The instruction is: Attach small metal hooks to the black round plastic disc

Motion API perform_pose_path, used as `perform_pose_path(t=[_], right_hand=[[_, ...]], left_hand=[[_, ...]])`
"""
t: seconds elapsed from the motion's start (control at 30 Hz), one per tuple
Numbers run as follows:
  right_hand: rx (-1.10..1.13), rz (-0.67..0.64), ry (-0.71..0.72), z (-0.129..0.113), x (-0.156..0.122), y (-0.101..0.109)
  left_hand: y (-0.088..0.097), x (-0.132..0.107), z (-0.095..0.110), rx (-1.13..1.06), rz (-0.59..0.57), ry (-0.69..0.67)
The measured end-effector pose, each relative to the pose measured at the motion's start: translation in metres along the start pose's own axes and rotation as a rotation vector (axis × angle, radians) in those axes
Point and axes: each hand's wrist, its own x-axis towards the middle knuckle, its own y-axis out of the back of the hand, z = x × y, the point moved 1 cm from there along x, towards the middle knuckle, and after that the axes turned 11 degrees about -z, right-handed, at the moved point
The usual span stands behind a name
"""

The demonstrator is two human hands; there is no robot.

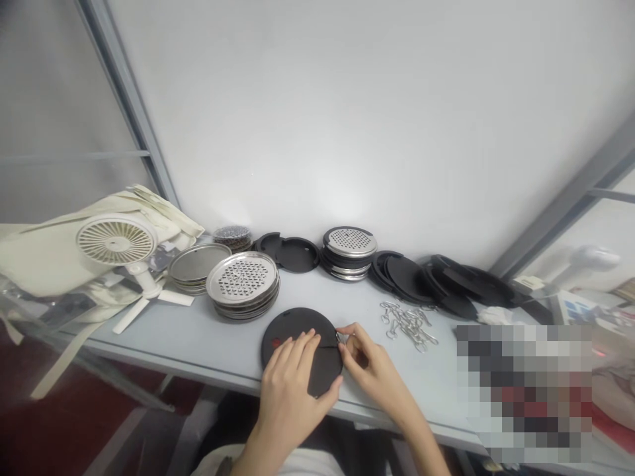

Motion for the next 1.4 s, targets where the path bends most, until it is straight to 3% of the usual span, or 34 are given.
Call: perform_pose_path(t=[0.57, 0.8, 1.4], right_hand=[[0.068, -0.037, -0.006, 0.0025, -0.0023, 0.0005], [0.073, 0.008, -0.037, 0.0005, -0.0009, 0.0017], [0.004, -0.002, -0.02, -0.0018, 0.0011, 0.0005]], left_hand=[[0.0005, -0.0005, 0.0005, -0.018, -0.01, 0.004], [0.001, -0.0001, 0.001, -0.002, -0.003, 0.012], [0.0016, 0.0009, 0.0017, -0.006, 0.001, 0.009]])
